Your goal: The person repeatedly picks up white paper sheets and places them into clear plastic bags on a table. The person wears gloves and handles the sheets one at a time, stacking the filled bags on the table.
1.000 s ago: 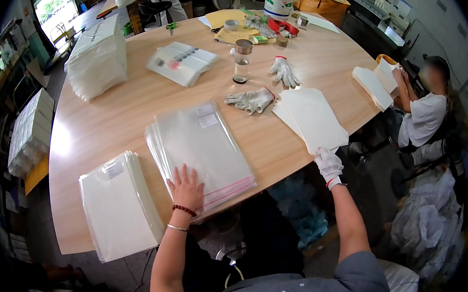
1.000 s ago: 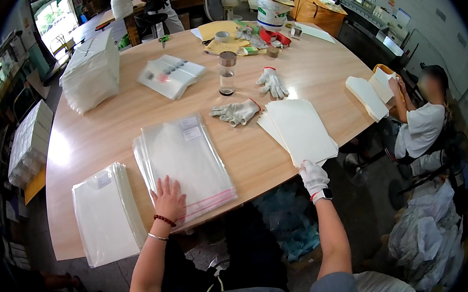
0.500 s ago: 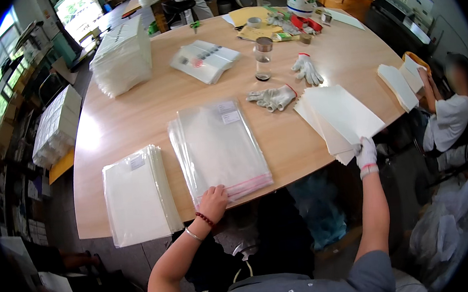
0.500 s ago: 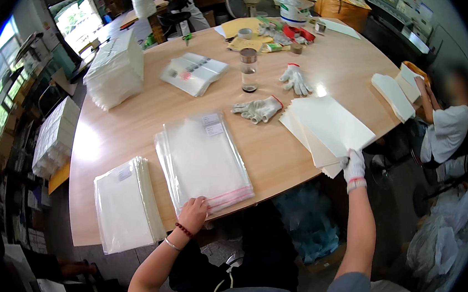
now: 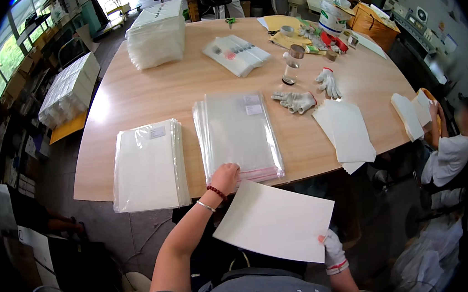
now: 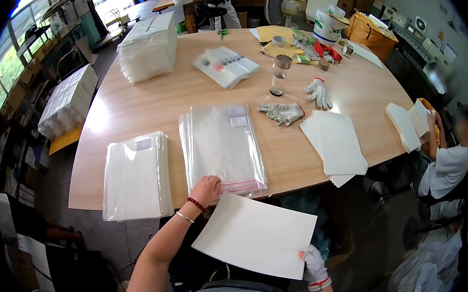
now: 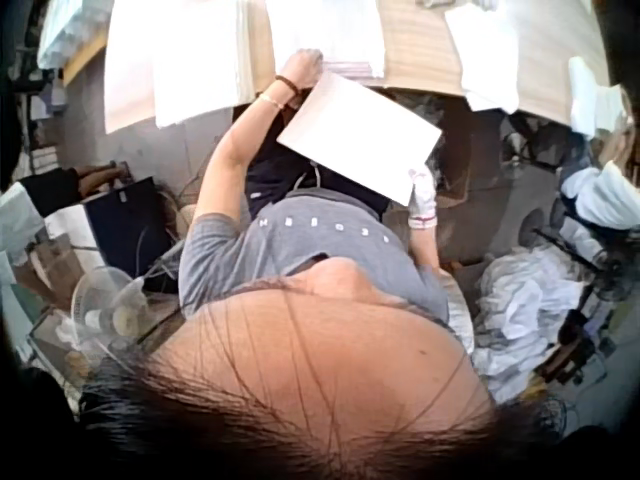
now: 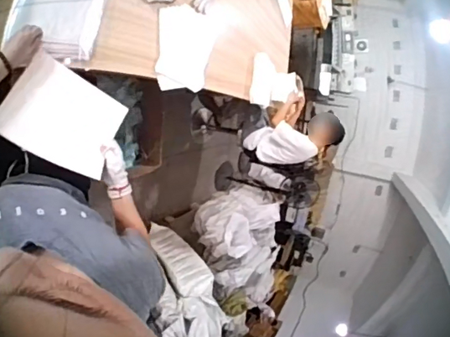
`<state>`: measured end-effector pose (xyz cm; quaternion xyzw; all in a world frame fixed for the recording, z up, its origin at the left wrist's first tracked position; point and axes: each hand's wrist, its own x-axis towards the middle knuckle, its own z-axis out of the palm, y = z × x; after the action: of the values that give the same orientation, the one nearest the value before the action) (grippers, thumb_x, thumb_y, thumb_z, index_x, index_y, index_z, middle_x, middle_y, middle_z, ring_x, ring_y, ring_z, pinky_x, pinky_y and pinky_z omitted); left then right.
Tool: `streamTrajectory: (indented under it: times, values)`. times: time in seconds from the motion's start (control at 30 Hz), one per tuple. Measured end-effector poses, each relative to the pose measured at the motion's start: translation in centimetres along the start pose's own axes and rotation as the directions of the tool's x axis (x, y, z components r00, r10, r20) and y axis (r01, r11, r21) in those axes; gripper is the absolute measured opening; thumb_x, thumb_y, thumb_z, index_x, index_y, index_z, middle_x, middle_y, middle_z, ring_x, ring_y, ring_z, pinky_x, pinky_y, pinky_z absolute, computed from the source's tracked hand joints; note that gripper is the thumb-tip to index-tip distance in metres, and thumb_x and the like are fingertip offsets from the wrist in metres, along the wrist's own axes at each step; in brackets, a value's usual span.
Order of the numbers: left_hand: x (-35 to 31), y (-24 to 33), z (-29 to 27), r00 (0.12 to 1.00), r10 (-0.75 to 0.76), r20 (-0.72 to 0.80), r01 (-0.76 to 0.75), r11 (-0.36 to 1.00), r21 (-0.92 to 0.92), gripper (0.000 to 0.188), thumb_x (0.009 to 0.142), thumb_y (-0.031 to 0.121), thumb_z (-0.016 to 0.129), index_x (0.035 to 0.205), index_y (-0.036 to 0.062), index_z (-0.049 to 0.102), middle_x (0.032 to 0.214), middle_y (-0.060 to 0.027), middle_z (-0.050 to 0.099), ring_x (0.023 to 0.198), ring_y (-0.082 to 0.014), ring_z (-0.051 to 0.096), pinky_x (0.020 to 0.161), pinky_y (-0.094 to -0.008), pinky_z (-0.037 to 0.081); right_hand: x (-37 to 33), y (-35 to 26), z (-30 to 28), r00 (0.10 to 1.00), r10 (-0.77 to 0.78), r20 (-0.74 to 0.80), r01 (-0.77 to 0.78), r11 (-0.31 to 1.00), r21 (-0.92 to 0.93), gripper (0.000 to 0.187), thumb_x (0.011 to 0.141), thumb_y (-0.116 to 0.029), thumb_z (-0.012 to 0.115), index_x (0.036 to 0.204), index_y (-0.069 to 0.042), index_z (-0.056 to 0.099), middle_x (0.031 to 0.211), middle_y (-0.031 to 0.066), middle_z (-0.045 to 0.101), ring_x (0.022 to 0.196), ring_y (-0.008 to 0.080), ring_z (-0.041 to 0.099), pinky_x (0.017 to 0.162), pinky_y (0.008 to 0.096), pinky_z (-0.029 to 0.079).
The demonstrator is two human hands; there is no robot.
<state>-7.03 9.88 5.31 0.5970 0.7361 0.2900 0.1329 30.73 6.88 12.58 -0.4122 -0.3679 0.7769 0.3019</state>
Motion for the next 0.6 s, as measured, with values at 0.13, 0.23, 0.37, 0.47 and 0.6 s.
streamTrajectory:
  times: [0.13, 0.23, 0.37, 0.47, 0.6]
  values:
    - [-1.8, -1.3, -0.5, 0.963, 0.196, -0.187, -0.152, 0.962, 0.226, 0.013, 0.073, 0.01, 0.051, 0.083, 0.0059, 0.058, 0.092, -0.0095, 0.056, 0.092, -0.0231, 0.05, 0.074, -0.0364, 0.043, 0.3, 2.3, 1.5, 0.978, -0.092, -0.188, 0.109, 0.991, 0.081, 0.028, 0.082, -0.013, 0.049, 0.108, -0.001, 0.05, 0.095, 0.0079, 0.058, 0.081, 0.0162, 0.056, 0.068, 0.0273, 0.046]
    - [-3.1, 0.5, -2.6, 0.876, -0.008, -0.483, 0.18, 0.933, 0.312, 0.018, 0.076, 0.015, 0.052, 0.087, 0.0045, 0.061, 0.089, -0.0099, 0.059, 0.089, -0.024, 0.053, 0.072, -0.0377, 0.044, 0.3, 3.3, 2.1, 0.958, -0.074, -0.276, 0.105, 0.989, 0.101, 0.024, 0.083, -0.016, 0.048, 0.103, -0.004, 0.05, 0.074, 0.0062, 0.056, 0.052, 0.0148, 0.053, 0.04, 0.0246, 0.042]
    - [-3.4, -1.3, -3.1, 0.87, -0.493, -0.002, 0.458, 0.81, -0.366, 0.024, 0.084, 0.018, 0.049, 0.081, -0.0032, 0.059, 0.06, -0.0121, 0.059, 0.053, -0.0281, 0.059, 0.053, -0.0365, 0.047, -0.1, 3.5, 3.9, 0.953, -0.051, -0.299, 0.073, 0.995, 0.063, 0.02, 0.084, -0.016, 0.045, 0.1, -0.005, 0.049, 0.073, 0.0085, 0.056, 0.05, 0.0157, 0.053, 0.038, 0.0253, 0.041]
    - [-4.1, -0.8, -1.9, 0.893, -0.436, 0.113, 0.398, 0.645, -0.652, 0.021, 0.082, 0.014, 0.049, 0.079, -0.0048, 0.057, 0.062, -0.0124, 0.06, 0.054, -0.0212, 0.06, 0.05, -0.0296, 0.048, 0.2, 4.2, 4.5, 0.929, -0.096, -0.357, 0.146, 0.982, 0.118, 0.019, 0.086, -0.015, 0.043, 0.102, -0.006, 0.048, 0.077, 0.009, 0.057, 0.052, 0.016, 0.054, 0.039, 0.0261, 0.042]
    - [-5.8, 0.5, 2.7, 0.928, -0.371, 0.031, 0.277, 0.633, -0.723, 0.012, 0.083, 0.007, 0.049, 0.084, -0.0028, 0.055, 0.074, -0.0064, 0.06, 0.063, -0.0106, 0.056, 0.055, -0.0232, 0.046, -0.1, 3.2, 6.0, 0.923, -0.025, -0.384, 0.095, 0.982, 0.163, 0.019, 0.088, -0.013, 0.04, 0.104, -0.006, 0.048, 0.08, 0.008, 0.058, 0.055, 0.0153, 0.055, 0.042, 0.0257, 0.043]
